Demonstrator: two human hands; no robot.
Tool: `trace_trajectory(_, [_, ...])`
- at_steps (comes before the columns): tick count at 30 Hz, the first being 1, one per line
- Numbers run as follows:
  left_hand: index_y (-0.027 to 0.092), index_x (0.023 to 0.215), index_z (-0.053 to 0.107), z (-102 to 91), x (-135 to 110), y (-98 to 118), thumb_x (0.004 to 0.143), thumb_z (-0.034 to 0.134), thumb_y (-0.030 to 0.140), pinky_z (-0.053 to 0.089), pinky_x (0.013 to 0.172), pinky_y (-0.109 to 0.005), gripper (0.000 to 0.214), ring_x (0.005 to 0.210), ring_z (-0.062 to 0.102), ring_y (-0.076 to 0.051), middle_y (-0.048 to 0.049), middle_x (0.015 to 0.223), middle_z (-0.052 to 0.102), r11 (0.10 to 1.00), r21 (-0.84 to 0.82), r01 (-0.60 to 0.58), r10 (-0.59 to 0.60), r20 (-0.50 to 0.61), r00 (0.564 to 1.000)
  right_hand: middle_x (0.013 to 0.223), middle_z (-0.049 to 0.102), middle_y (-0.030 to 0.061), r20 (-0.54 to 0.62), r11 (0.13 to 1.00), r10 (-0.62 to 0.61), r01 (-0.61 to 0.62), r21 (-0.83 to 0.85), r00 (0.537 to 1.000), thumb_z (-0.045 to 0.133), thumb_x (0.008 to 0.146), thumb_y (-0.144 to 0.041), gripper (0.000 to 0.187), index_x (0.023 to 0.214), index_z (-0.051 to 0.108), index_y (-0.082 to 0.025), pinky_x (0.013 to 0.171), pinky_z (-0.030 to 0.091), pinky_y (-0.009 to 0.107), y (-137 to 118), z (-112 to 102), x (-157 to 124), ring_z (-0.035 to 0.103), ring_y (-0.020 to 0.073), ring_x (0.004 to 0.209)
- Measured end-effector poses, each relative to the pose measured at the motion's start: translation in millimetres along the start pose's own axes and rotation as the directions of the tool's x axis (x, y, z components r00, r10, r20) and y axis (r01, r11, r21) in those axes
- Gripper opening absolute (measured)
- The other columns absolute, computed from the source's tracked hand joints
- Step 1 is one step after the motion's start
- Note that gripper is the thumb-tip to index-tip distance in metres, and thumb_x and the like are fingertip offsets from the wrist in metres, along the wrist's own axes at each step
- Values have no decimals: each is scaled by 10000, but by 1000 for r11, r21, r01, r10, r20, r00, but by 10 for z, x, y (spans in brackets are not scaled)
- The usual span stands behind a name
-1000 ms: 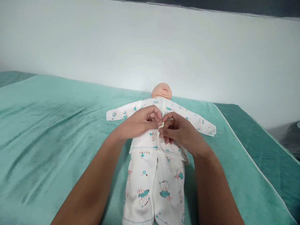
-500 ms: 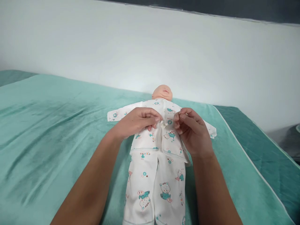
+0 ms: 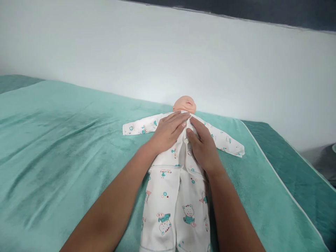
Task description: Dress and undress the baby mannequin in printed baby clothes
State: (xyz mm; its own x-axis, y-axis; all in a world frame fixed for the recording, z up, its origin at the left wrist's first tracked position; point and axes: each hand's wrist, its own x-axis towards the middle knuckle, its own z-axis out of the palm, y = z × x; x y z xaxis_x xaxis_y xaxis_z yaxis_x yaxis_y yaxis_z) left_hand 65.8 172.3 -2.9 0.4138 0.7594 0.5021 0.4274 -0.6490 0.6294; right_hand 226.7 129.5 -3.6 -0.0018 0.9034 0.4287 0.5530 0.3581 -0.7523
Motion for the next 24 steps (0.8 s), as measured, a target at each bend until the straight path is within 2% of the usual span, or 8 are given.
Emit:
trace_trajectory(4, [231, 1411, 532, 8, 117, -94, 1043, 294, 356, 299, 1207, -392, 455, 1437, 414, -199, -30, 1488, 552, 999, 39, -23, 22, 7, 1000, 1518, 504, 64, 72, 998, -41, 45, -52, 997, 437, 1004, -412, 456, 1414, 544, -244, 1208, 285, 465, 19, 5, 120, 410, 234, 1426])
trace_trajectory(9, [242, 1378, 558, 12, 169, -136, 1035, 309, 367, 332, 1181, -396, 442, 1381, 468, -201, -33, 1462, 573, 998, 48, 51, -51, -6, 999, 1352, 633, 61, 121, 994, -74, 83, -69, 990, 394, 1013, -488, 413, 1265, 643, -276, 1141, 355, 446, -5, -1, 282, 516, 260, 1297])
trace_trajectory(12, [249, 1376, 561, 7, 167, -118, 1030, 314, 376, 326, 1183, -408, 444, 1387, 455, -213, -28, 1460, 574, 997, 44, 69, -69, 7, 998, 1326, 646, 64, 147, 994, -83, 92, -54, 986, 387, 1005, -532, 439, 1249, 652, -281, 1124, 368, 443, 6, -9, 354, 528, 271, 1272])
trace_trajectory(18, [245, 1377, 564, 14, 141, -183, 1031, 295, 388, 306, 1201, -385, 461, 1408, 447, -188, -27, 1488, 554, 996, 9, 92, -92, -14, 996, 1437, 576, 49, 147, 996, -68, 75, -46, 987, 376, 992, -604, 526, 1347, 597, -284, 1168, 342, 423, 263, -45, 421, 470, 251, 1367])
trace_trajectory(21, [239, 1393, 549, -32, 20, -359, 1039, 249, 391, 233, 1234, -451, 488, 1423, 432, -197, -34, 1514, 528, 968, 121, 218, -212, -65, 975, 1490, 531, 75, 55, 995, 9, -3, -104, 998, 327, 993, -627, 591, 1378, 574, -252, 1177, 337, 452, 498, -106, 358, 458, 261, 1390])
trace_trajectory(24, [259, 1444, 495, -184, -207, -576, 1028, 287, 377, 154, 1243, -528, 480, 1458, 379, -235, -40, 1563, 467, 875, 354, 329, -313, -105, 944, 1519, 497, 118, -27, 937, 61, -67, -342, 998, 283, 1000, -583, 606, 1397, 550, -211, 1191, 284, 540, 758, -254, 211, 421, 288, 1424])
